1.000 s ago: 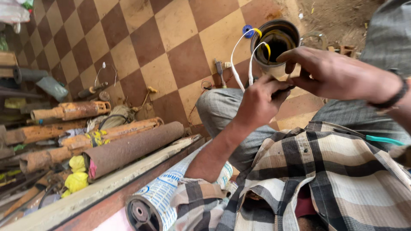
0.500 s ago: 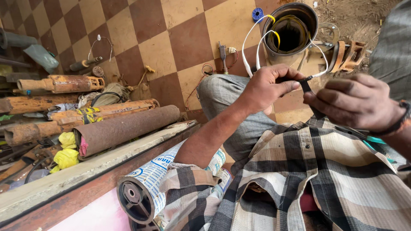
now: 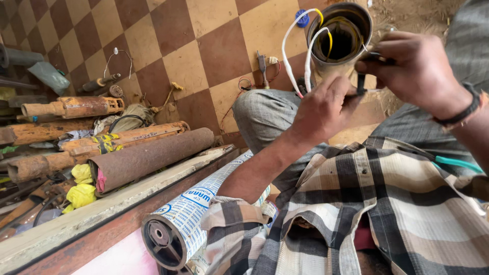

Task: The person sits on the floor of a repair workshop and wraps electrical tape around the wired lead connections of a submersible pump motor, insulating each joint by hand. They pull and tear tape strips, press them around the wires, and work through the connections one at a time.

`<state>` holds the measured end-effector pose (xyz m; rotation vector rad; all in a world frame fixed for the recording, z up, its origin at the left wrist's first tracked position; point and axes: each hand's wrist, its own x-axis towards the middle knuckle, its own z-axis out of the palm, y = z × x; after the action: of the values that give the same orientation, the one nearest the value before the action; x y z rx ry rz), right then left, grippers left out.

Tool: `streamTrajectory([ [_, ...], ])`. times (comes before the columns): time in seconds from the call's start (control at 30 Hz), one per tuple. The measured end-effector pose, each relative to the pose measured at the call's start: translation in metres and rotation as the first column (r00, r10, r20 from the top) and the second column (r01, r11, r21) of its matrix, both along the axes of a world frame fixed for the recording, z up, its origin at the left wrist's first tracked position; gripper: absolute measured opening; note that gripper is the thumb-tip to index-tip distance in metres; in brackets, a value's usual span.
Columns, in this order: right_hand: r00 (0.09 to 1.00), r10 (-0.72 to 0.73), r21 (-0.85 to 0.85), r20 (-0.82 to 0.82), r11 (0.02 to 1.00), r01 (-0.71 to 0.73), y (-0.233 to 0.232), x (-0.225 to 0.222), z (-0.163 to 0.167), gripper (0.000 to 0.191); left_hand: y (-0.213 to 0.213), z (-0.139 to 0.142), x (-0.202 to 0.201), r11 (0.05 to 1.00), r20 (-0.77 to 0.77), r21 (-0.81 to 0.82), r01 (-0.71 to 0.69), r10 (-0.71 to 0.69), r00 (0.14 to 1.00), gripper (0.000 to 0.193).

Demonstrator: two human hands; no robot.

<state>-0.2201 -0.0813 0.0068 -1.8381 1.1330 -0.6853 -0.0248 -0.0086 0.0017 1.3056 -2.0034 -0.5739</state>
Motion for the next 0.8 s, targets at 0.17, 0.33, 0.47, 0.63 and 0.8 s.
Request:
streamTrajectory([
  [0.17, 0.931, 0.135, 0.139, -0.34, 0.986, -0.092, -0.026, 0.008, 0.005, 0.023, -0.004, 0.002, 0.001, 0.95, 0.241, -0.306, 0.067, 0.009, 0.97, 0.026],
  [0.33, 0.954, 0.263, 0.09, -0.147, 0.964, -0.251, -0.023, 0.005, 0.017, 0.036, -0.006, -0.001, 0.008, 1.0, -0.005, -0.022, 0.001, -0.001, 1.0, 0.017],
  [0.47, 0.903, 0.332, 0.254, -0.272, 0.93, -0.266, -0.017, -0.008, 0.02, 0.059, -0.013, -0.013, 0.021, 0.896, -0.242, 0.436, 0.09, 0.021, 0.97, 0.019],
  [0.63, 0.904, 0.385, -0.255, -0.184, 0.87, -0.422, -0.008, -0.012, 0.009, 0.045, -0.028, -0.032, 0.035, 0.615, -0.641, 0.628, 0.476, 0.062, 0.765, 0.029],
  [0.8, 0.919, 0.278, -0.806, -0.28, 0.452, -0.382, 0.005, -0.016, 0.002, 0.043, -0.029, -0.031, 0.044, 0.524, -0.674, 0.671, 0.525, 0.135, 0.727, 0.029],
])
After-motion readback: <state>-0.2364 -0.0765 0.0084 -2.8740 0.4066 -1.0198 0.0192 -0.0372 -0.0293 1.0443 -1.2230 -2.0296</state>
